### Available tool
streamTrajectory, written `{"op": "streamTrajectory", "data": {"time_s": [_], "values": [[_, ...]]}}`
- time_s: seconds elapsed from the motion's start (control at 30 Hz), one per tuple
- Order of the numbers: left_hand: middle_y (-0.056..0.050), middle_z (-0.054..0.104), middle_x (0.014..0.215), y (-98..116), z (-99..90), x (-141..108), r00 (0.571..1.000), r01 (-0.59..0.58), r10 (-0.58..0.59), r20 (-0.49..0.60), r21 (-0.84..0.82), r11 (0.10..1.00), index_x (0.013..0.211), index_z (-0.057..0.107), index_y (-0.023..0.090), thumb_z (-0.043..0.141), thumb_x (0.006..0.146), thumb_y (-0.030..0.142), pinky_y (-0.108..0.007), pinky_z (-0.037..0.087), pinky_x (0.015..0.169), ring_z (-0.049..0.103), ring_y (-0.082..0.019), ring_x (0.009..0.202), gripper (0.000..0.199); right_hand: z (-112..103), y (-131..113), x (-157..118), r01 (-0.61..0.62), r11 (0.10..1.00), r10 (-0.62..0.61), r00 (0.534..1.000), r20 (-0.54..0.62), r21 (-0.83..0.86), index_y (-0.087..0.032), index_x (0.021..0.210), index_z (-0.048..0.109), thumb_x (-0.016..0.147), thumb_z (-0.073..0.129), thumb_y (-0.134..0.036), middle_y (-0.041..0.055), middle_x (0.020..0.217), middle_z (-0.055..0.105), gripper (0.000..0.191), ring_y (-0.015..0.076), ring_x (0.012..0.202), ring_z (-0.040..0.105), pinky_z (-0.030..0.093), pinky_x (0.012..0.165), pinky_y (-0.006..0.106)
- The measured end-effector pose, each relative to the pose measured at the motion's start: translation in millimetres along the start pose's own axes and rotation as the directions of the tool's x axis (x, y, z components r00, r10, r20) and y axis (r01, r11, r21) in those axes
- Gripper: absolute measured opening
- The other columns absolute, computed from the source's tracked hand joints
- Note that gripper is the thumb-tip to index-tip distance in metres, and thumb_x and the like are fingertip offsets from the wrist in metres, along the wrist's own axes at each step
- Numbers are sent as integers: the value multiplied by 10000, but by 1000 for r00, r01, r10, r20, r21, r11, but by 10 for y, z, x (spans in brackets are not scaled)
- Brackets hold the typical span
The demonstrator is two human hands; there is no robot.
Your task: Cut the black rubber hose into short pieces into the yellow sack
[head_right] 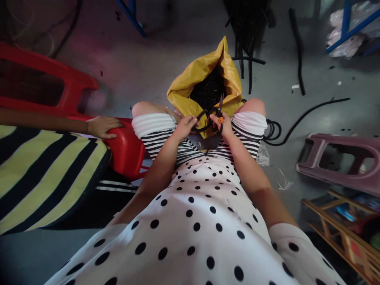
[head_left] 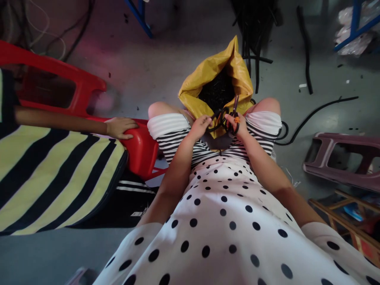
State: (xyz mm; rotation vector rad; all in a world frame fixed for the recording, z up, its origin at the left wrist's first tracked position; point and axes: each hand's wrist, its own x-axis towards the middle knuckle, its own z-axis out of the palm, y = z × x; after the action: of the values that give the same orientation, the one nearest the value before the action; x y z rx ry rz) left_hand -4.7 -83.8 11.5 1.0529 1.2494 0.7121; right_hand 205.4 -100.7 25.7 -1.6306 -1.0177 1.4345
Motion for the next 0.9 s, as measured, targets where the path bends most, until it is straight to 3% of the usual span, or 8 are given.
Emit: {"op": "streamTrajectory", "data": {"time_s": [0.07, 0.17, 0.3, 0.43, 0.67, 0.9], "values": [[19, 584, 726, -13, -89, 65, 982, -47, 36, -187, -55, 997, 876, 602, 200, 718, 992, 644, -262, 514, 739, 579, -133, 705, 473, -2, 36, -3, -12, 996, 20, 995, 93, -88, -257, 833, 494, 735, 833, -641, -3, 702, 553, 521, 172, 671, 497, 431, 640, 329], [33, 520, 701, -49, -121, 108, 964, -82, 62, -259, -66, 994, 863, 558, 208, 616, 999, 761, -249, 447, 638, 489, -110, 627, 572, 13, 100, -15, 22, 966, 46, 966, 254, -257, -251, 816, 491, 631, 879, -592, -25, 715, 564, 549, 153, 694, 488, 405, 664, 309], [33, 516, 691, -98, -71, 94, 973, -82, 87, -213, 31, 996, 835, 516, 216, 603, 961, 822, -261, 399, 613, 470, -112, 612, 625, 27, 123, -35, 71, 924, 33, 964, 263, -376, -249, 789, 474, 632, 853, -720, -37, 704, 536, 624, 149, 698, 447, 366, 653, 311], [22, 537, 712, -118, -44, 67, 980, -95, 114, -160, 124, 988, 844, 535, 219, 595, 1039, 708, -283, 406, 649, 483, -133, 632, 530, 28, 63, -54, 48, 908, 68, 964, 257, -417, -243, 807, 496, 650, 820, -838, -28, 722, 551, 696, 160, 710, 467, 382, 664, 316], [16, 559, 723, -78, -46, 14, 993, -120, 118, 23, 262, 957, 863, 587, 209, 609, 1039, 307, -295, 439, 735, 517, -163, 704, 202, 54, -20, -90, 22, 872, 118, 960, 253, -490, -219, 811, 553, 743, 797, -846, 4, 729, 577, 676, 166, 722, 488, 374, 673, 319], [19, 553, 753, -51, -90, 26, 994, -112, 110, 19, 230, 967, 925, 613, 205, 592, 1022, 276, -296, 447, 745, 535, -167, 725, 123, 67, 75, -81, 93, 850, 30, 974, 223, -519, -217, 687, 518, 792, 782, -827, -10, 620, 484, 673, 135, 632, 411, 273, 604, 314]]}}
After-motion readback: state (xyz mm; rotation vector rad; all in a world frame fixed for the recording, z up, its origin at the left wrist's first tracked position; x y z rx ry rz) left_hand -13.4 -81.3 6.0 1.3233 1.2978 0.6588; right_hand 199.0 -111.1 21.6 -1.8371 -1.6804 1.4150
